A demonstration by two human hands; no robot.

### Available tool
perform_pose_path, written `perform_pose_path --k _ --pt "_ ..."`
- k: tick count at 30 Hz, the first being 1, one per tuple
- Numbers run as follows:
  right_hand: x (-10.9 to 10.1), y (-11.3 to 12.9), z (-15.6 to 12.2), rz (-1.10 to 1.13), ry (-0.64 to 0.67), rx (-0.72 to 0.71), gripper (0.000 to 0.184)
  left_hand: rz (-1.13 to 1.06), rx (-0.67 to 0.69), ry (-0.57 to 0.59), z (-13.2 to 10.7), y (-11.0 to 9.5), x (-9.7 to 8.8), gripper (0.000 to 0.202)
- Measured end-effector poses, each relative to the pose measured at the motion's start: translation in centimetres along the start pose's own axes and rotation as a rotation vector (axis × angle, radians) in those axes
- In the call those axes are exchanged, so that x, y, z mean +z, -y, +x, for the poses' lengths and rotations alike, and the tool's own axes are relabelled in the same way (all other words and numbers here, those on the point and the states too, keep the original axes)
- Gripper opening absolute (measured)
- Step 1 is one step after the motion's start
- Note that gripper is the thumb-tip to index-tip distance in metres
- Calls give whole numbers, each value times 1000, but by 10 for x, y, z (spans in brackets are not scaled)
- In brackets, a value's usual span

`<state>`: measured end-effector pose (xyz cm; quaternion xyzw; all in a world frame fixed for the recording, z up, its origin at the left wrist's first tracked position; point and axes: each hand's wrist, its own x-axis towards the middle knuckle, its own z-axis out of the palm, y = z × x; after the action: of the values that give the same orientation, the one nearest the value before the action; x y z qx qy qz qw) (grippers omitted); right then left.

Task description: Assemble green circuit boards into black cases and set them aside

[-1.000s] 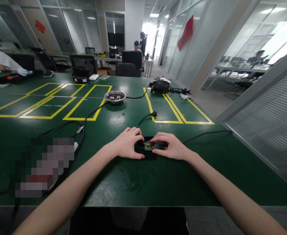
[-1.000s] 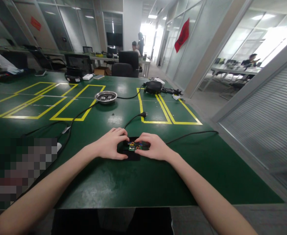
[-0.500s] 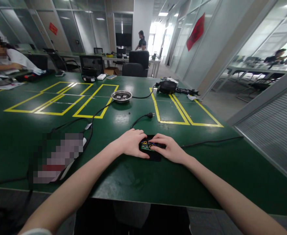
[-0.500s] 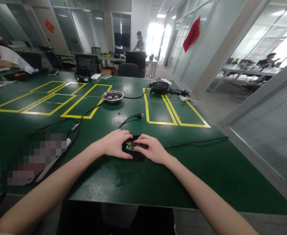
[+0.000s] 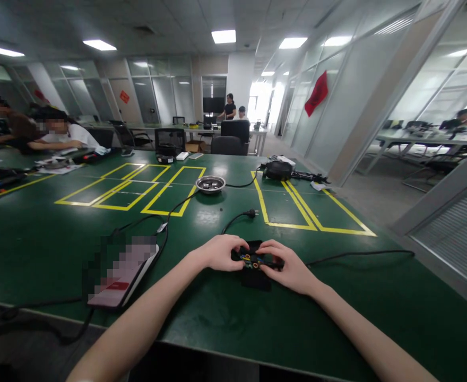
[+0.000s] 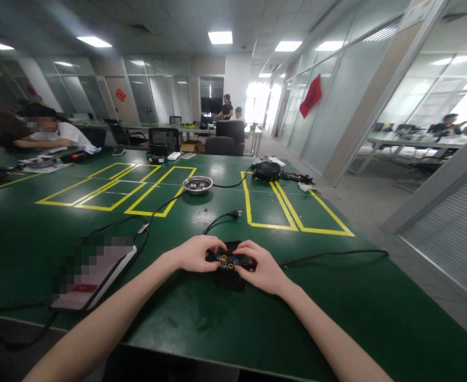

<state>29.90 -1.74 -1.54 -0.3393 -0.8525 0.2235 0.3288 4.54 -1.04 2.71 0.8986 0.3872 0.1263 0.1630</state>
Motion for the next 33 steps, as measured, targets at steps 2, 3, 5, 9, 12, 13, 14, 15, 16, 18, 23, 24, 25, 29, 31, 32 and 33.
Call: perform_pose_path --k 2,3,5,9,12,13,14,15,16,18,23,24,25,29,31,32,33 --pt "-1 1 -2 -3 22 -4 38 -36 3 -13 -1 2 -1 36" --pt "-1 2 -2 -6 41 -6 44 -46 5 -11 -1 2 -1 34" --pt "0 6 -1 -21 76 -9 48 -31 2 -5 -2 4 -1 29" --pt "5 11 5 -45 64 3 36 47 -24 -18 -1 5 -1 27" --pt "6 11 6 -7 48 5 31 76 -34 -3 -2 2 -1 30" --pt "6 11 5 6 43 5 30 81 -36 1 -2 1 0 30" --pt "5 10 5 17 43 5 30 82 -35 10 -2 1 1 30" --pt "5 9 4 22 44 7 30 82 -35 9 -1 1 1 31" --pt "4 9 4 24 49 6 29 83 -37 6 -1 1 2 31" --pt "3 8 3 15 61 5 29 79 -37 3 0 1 3 32" --pt "3 7 1 -33 61 14 26 62 -18 -9 0 -1 3 33" --pt "3 6 1 -36 59 13 26 59 -17 -11 0 -1 2 33" --pt "3 6 1 -37 58 9 25 54 -21 -14 0 -1 0 33" --pt "3 5 0 -38 56 5 24 -14 -69 -14 0 3 -4 30" --pt "2 5 -1 -44 52 11 25 -75 -79 -11 -1 6 -5 29" --pt "2 5 -1 -48 48 12 25 -110 -73 -9 -1 8 -4 29" --pt "2 6 -1 -53 44 10 24 -146 -62 -11 -2 10 -4 29"
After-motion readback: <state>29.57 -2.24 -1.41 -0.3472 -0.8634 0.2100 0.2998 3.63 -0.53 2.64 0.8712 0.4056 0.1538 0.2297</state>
